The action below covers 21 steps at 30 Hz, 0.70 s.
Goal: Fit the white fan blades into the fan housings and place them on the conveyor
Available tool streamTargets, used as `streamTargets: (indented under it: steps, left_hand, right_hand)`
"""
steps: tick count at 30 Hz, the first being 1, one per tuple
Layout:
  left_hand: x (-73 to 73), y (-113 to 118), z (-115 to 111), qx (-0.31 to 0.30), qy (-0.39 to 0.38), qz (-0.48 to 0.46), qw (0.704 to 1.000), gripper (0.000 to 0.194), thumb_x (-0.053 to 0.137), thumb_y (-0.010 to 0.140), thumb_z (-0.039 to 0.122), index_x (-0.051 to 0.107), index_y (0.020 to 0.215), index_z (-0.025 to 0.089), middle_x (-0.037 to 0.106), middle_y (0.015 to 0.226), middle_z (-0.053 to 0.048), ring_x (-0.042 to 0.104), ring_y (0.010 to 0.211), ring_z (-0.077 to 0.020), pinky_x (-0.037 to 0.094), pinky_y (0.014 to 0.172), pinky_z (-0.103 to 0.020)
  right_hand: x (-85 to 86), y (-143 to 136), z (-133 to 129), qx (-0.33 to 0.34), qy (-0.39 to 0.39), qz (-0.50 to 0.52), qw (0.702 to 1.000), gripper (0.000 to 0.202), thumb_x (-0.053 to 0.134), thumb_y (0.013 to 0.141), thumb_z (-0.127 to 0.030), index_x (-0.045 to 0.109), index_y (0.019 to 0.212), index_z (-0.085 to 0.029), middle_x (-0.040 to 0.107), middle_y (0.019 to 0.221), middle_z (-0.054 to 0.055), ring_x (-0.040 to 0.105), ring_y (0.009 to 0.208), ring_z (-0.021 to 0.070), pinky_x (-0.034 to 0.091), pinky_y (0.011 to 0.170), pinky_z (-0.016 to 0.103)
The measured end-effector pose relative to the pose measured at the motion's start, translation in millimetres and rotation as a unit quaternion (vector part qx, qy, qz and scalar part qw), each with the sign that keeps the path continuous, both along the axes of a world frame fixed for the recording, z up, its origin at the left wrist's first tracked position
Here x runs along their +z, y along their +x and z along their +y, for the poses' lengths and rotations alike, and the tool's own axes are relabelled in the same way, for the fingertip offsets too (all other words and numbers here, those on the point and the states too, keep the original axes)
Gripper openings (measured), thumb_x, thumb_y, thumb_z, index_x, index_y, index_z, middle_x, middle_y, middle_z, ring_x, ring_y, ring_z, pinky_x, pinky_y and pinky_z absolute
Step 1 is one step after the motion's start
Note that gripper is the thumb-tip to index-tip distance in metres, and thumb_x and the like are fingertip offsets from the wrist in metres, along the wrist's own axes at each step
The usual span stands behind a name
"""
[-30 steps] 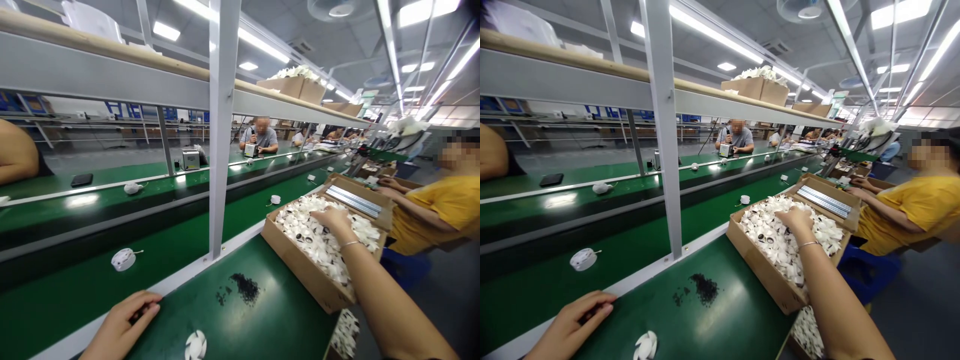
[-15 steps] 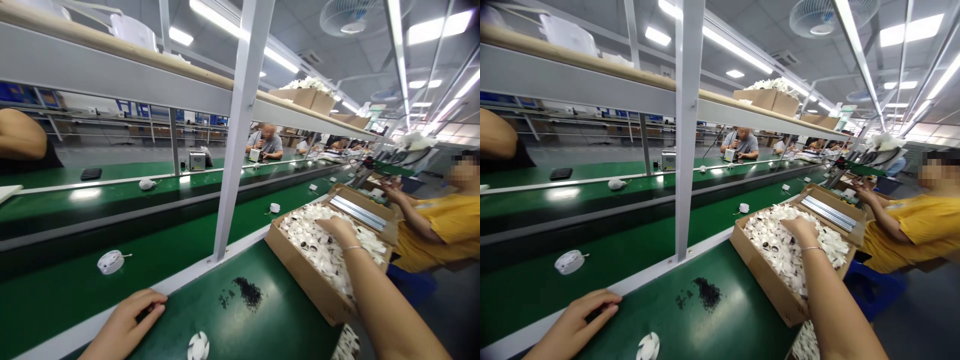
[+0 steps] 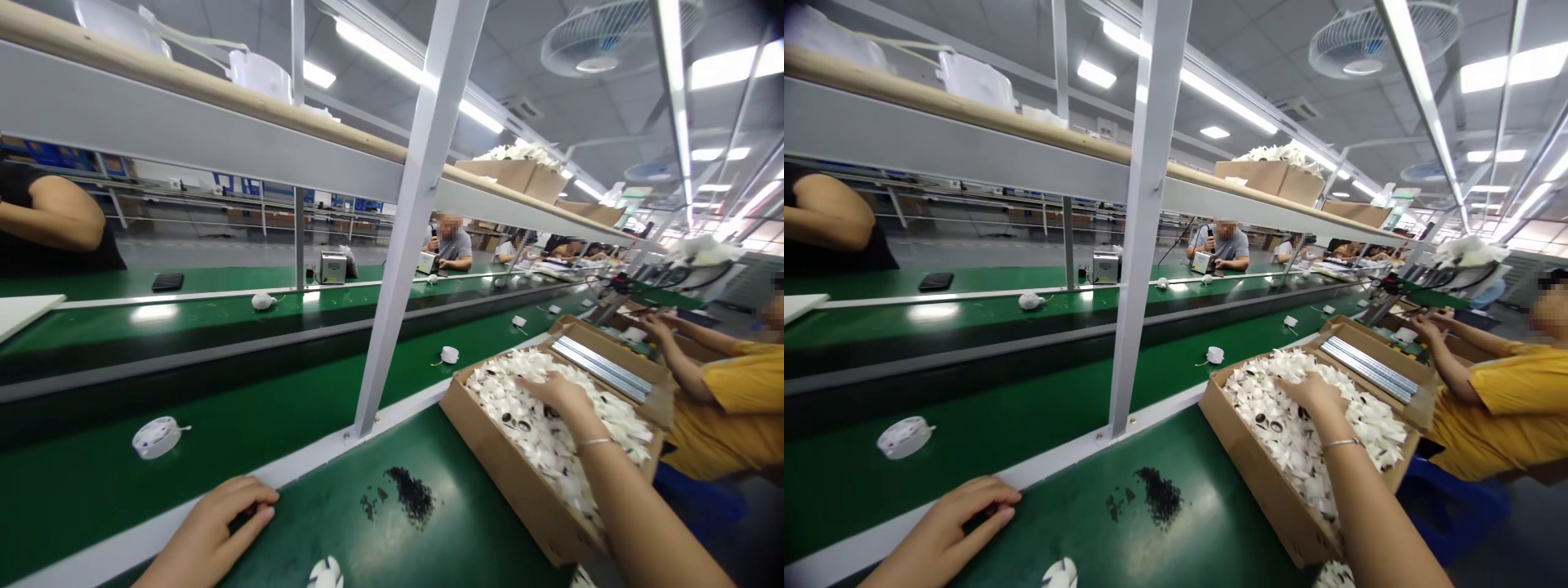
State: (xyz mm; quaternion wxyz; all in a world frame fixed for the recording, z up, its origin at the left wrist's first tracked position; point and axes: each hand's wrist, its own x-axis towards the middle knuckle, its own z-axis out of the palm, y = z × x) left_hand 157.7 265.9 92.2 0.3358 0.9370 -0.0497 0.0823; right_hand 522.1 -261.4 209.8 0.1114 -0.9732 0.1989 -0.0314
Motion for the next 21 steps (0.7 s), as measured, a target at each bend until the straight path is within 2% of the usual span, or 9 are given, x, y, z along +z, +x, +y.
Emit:
streamTargets:
  steps: [3,9,14,21]
  left_hand:
    - [-0.2,0.0,0.4,-0.003,0.006,-0.011,1.0,0.023,0.055,0.095,0.042,0.07,0.105,0.028,0.07,0.102,-0.005,0.067,0.097,-0.0219,0.055,0.084,-0.026]
    - [1.9,-1.0,-0.3,-0.003,0.014,-0.018,1.0,0.022,0.056,0.095,0.042,0.07,0.105,0.029,0.07,0.101,-0.004,0.067,0.097,-0.0208,0.055,0.084,-0.024]
    - [7.7,-2.0,-3.8,-0.001,0.017,-0.004,1.0,0.023,0.053,0.096,0.042,0.07,0.105,0.03,0.07,0.102,-0.003,0.066,0.097,-0.0203,0.054,0.084,-0.025]
    - [10.5,-1.2,-5.0,-0.01,0.026,-0.012,1.0,0.023,0.052,0.097,0.041,0.07,0.105,0.028,0.07,0.101,-0.004,0.066,0.096,-0.0208,0.054,0.083,-0.026]
  right_hand:
    - [-1.3,-5.9,4.7,-0.031,-0.018,0.027,0.999,0.079,0.063,0.079,-0.068,0.049,0.138,-0.017,0.055,0.131,0.019,0.052,0.122,0.0348,0.044,0.098,0.053]
    - [-3.3,-11.6,13.8,-0.053,-0.034,-0.003,0.998,0.071,0.056,0.086,-0.064,0.044,0.141,-0.021,0.047,0.14,0.015,0.053,0.121,0.0306,0.046,0.096,0.048]
    - [-5.0,-18.1,19.4,-0.052,-0.029,-0.019,0.998,0.085,0.061,0.077,-0.071,0.044,0.142,-0.02,0.049,0.136,0.02,0.051,0.123,0.036,0.048,0.092,0.047]
    - [-9.6,-19.8,13.7,-0.05,-0.018,-0.041,0.998,0.065,0.06,0.087,-0.059,0.047,0.138,-0.021,0.053,0.131,0.014,0.057,0.11,0.027,0.05,0.09,0.045]
